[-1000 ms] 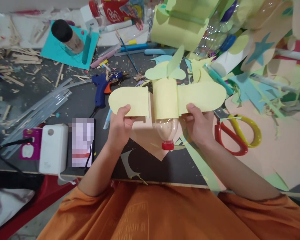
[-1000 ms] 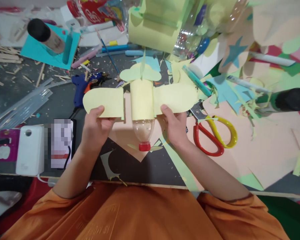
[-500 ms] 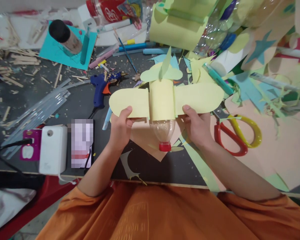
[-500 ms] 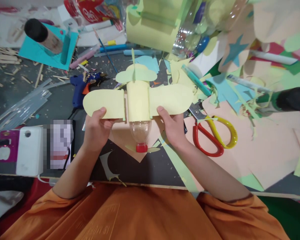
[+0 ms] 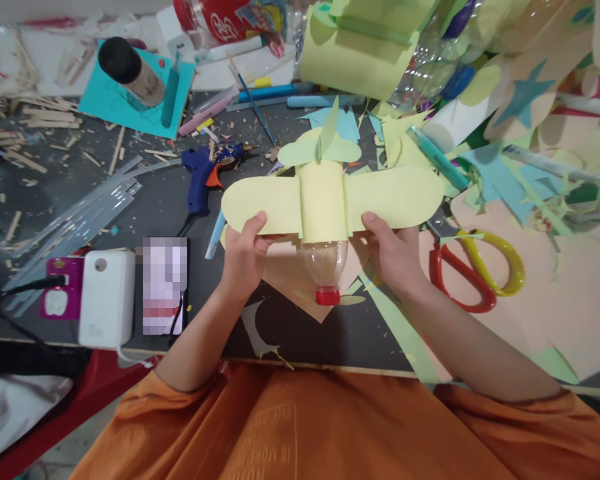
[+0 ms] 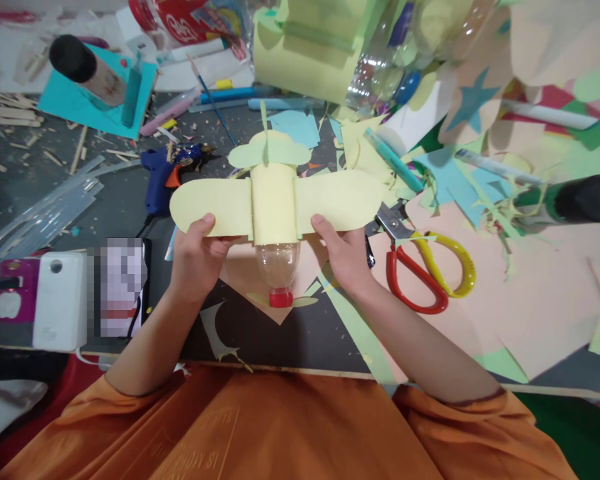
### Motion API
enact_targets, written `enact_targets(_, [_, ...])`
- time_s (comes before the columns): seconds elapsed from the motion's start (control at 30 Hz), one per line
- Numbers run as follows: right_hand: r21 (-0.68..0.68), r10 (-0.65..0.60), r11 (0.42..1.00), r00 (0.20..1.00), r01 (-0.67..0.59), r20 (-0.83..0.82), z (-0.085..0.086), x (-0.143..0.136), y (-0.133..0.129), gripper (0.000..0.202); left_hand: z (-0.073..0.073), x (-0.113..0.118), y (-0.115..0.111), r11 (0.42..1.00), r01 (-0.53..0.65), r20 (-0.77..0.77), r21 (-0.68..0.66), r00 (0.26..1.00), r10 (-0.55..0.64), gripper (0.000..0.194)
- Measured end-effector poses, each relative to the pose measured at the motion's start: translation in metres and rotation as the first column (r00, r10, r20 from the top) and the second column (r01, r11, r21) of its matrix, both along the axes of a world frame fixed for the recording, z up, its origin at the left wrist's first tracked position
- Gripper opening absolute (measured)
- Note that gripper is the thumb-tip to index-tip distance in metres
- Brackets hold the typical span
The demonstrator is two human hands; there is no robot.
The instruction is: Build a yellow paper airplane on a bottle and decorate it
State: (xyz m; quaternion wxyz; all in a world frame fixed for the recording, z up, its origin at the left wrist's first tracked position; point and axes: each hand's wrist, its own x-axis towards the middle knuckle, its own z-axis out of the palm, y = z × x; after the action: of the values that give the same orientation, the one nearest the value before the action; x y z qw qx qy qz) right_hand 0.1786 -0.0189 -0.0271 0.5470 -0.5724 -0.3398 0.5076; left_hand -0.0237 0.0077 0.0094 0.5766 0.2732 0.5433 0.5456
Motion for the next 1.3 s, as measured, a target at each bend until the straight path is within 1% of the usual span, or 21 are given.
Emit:
enact_targets(0.13, [0.014, 0.003, 1.000, 1.000, -0.003, 0.013, -0.0049, 0.0014, 0.0001, 0.063, 0.0014, -0.0002, 0.0000, 1.000, -0.003, 0.002, 0.001, 1.000, 0.003, 0.042])
enact_targets(0.27, [0.038, 0.005, 0.999, 1.000, -0.006, 0.009, -0.0085, 0.0021, 0.0008, 0.065, 0.0026, 0.0008, -0.0005, 1.000, -0.018, -0.007, 0.017, 1.000, 0.018, 0.043])
enact_targets(0.47, [0.025, 0.003, 1.000, 1.000, -0.004, 0.031, -0.0045, 0.0002, 0.0014, 0.069, 0.0019, 0.0010, -0.0016, 1.000, -0.012, -0.023, 0.002, 1.000, 0.012, 0.040])
enact_targets(0.67, [0.018, 0.016, 1.000, 0.999, -0.017, 0.047, -0.0054, 0.0016, 0.0007, 0.067, -0.0001, 0.0003, -0.0025, 1.000, 0.005, -0.061, 0.017, 0.998, -0.004, 0.044])
enact_targets(0.83, [0.008, -0.003, 1.000, 1.000, 0.003, 0.014, -0.0049, 0.0011, 0.0014, 0.064, -0.0004, -0.0009, -0.0020, 0.999, 0.033, -0.033, 0.014, 0.999, -0.032, 0.047])
enact_targets(1.0, [0.014, -0.002, 1.000, 1.000, 0.002, 0.011, -0.0046, 0.0003, 0.0013, 0.062, -0.0014, -0.0001, -0.0022, 0.999, 0.032, -0.056, 0.024, 0.998, -0.031, 0.048])
enact_targets(1.1, [0.022, -0.010, 1.000, 1.000, 0.009, 0.018, -0.0058, 0.0003, 0.0012, 0.060, -0.0025, 0.0008, -0.0023, 1.000, 0.027, -0.044, 0.016, 0.999, -0.026, 0.048])
enact_targets(1.3, [0.016, 0.007, 1.000, 1.000, -0.007, 0.027, -0.0051, 0.0004, 0.0013, 0.064, -0.0025, 0.0015, -0.0022, 0.999, 0.038, -0.015, -0.002, 0.999, -0.038, 0.052])
